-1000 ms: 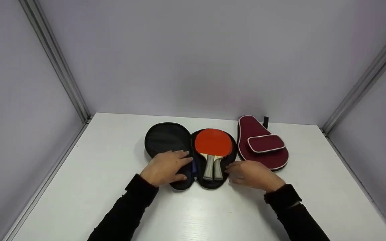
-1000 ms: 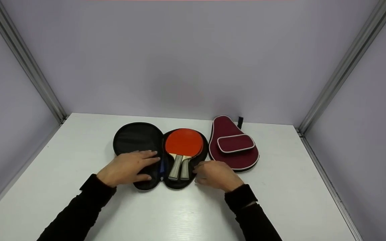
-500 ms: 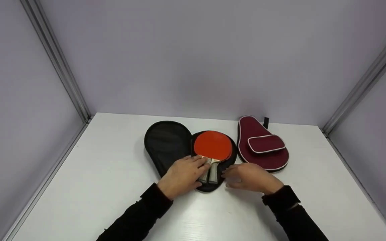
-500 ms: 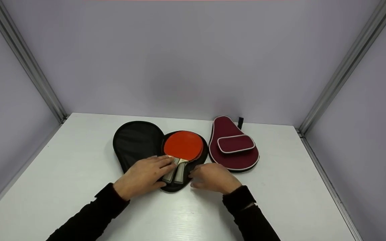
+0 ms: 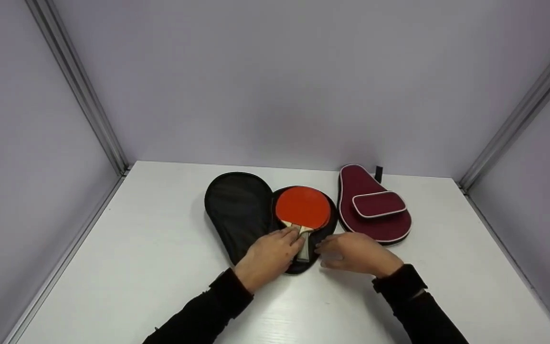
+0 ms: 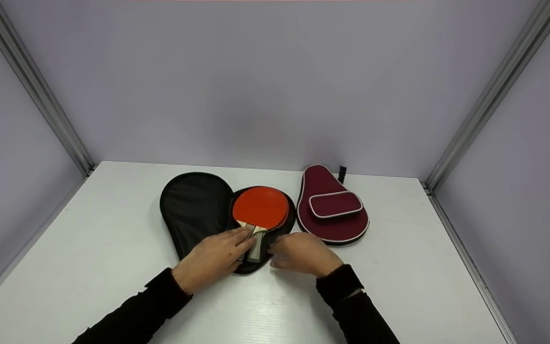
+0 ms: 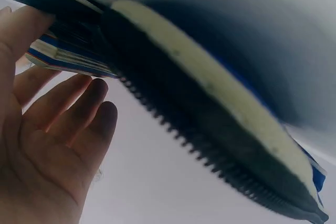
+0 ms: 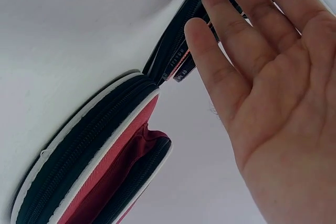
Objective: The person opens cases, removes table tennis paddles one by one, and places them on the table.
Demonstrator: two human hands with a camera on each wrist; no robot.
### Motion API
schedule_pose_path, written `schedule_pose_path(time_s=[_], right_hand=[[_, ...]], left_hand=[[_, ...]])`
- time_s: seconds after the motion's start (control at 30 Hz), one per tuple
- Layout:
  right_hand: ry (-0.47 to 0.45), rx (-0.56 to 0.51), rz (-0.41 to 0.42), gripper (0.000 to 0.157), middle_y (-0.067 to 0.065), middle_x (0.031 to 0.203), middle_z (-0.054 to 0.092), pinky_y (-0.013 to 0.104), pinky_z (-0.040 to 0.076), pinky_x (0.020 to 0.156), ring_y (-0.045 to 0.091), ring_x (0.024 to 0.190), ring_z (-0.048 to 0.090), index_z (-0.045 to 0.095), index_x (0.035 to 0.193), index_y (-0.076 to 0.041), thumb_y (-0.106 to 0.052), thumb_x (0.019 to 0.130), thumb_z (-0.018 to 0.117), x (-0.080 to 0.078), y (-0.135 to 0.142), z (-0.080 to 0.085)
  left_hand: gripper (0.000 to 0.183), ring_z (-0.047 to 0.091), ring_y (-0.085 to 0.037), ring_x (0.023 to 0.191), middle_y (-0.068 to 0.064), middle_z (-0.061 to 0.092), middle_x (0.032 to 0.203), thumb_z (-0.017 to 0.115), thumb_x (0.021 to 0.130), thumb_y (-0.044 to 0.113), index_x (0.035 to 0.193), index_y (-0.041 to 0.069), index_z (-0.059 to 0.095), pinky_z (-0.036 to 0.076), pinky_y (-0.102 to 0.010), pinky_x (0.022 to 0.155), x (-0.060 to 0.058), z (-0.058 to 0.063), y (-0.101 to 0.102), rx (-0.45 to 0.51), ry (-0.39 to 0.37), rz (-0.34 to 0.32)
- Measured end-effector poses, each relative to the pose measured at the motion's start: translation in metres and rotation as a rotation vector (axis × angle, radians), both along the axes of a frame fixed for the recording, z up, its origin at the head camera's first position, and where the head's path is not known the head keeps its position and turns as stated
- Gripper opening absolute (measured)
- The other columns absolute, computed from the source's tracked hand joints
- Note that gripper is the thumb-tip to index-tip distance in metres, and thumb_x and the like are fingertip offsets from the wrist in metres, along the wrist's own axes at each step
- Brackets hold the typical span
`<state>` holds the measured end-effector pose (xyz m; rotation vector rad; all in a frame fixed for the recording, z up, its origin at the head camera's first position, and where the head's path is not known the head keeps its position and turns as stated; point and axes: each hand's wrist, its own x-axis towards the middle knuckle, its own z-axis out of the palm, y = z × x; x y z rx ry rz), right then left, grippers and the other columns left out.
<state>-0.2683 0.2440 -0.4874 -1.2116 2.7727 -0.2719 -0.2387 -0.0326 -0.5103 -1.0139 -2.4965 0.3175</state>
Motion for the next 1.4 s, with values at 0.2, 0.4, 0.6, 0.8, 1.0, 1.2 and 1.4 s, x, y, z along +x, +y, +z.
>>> schedule_pose_path(time_s=[0.2, 0.4, 0.6, 0.8, 1.0, 1.2, 1.4], right_hand=[[0.013, -0.001, 0.014, 0.030, 0.001, 0.131, 0.089, 0.049, 0.071, 0.104, 0.024, 0.119, 0.086, 0.090, 0.134, -0.016, -0.031, 0.108, 0.087, 0.000, 0.000, 0.001], [0.014, 0.003, 0.011, 0.028, -0.002, 0.129, 0.089, 0.047, 0.071, 0.103, 0.022, 0.119, 0.086, 0.090, 0.132, -0.017, -0.031, 0.108, 0.086, -0.001, 0.000, -0.001], [0.017, -0.001, 0.012, 0.028, -0.001, 0.129, 0.089, 0.047, 0.072, 0.101, 0.022, 0.118, 0.086, 0.090, 0.132, -0.017, -0.031, 0.108, 0.086, -0.002, 0.003, -0.003], [0.015, -0.008, 0.013, 0.027, 0.000, 0.127, 0.090, 0.047, 0.072, 0.100, 0.023, 0.116, 0.086, 0.091, 0.130, -0.016, -0.031, 0.109, 0.085, -0.003, 0.004, -0.003], [0.016, -0.016, 0.014, 0.026, 0.000, 0.127, 0.090, 0.048, 0.072, 0.101, 0.023, 0.117, 0.086, 0.091, 0.130, -0.016, -0.030, 0.110, 0.083, -0.002, 0.006, -0.005], [0.014, -0.007, 0.003, 0.026, 0.000, 0.130, 0.090, 0.049, 0.071, 0.104, 0.023, 0.121, 0.086, 0.090, 0.132, -0.016, -0.028, 0.110, 0.083, -0.002, 0.008, -0.004], [-0.001, -0.033, -0.013, 0.024, -0.001, 0.130, 0.090, 0.048, 0.071, 0.105, 0.022, 0.121, 0.086, 0.091, 0.131, -0.017, -0.024, 0.110, 0.083, -0.001, 0.009, -0.003]], left_hand=[[0.047, 0.079, -0.017, 0.142, -0.003, 0.079, 0.157, 0.088, 0.105, 0.022, 0.150, 0.014, 0.080, 0.066, -0.028, 0.115, -0.002, 0.009, -0.008, 0.060, 0.032, -0.012], [0.040, 0.079, -0.016, 0.142, -0.003, 0.080, 0.156, 0.081, 0.109, 0.014, 0.150, 0.013, 0.080, 0.068, -0.027, 0.111, -0.006, 0.020, -0.020, 0.084, 0.098, -0.005], [0.046, 0.077, -0.017, 0.146, -0.006, 0.078, 0.160, 0.084, 0.106, 0.003, 0.151, 0.009, 0.079, 0.065, -0.028, 0.117, -0.014, 0.025, -0.027, 0.046, 0.129, 0.043], [0.042, 0.080, -0.019, 0.139, -0.006, 0.083, 0.151, 0.084, 0.104, 0.002, 0.145, 0.008, 0.083, 0.064, -0.028, 0.120, -0.023, 0.029, -0.035, 0.044, 0.235, 0.045], [0.044, 0.081, -0.023, 0.134, -0.008, 0.083, 0.147, 0.086, 0.102, -0.001, 0.146, 0.007, 0.082, 0.066, -0.029, 0.116, -0.029, 0.035, -0.049, 0.097, 0.285, 0.035], [0.049, 0.080, -0.027, 0.135, -0.012, 0.082, 0.148, 0.086, 0.100, -0.007, 0.147, 0.003, 0.081, 0.068, -0.032, 0.114, -0.036, 0.046, -0.066, 0.176, 0.272, 0.029], [0.051, 0.080, -0.029, 0.136, -0.015, 0.081, 0.148, 0.085, 0.099, -0.011, 0.149, 0.001, 0.079, 0.068, -0.036, 0.114, -0.040, 0.058, -0.084, 0.278, 0.256, 0.020]])
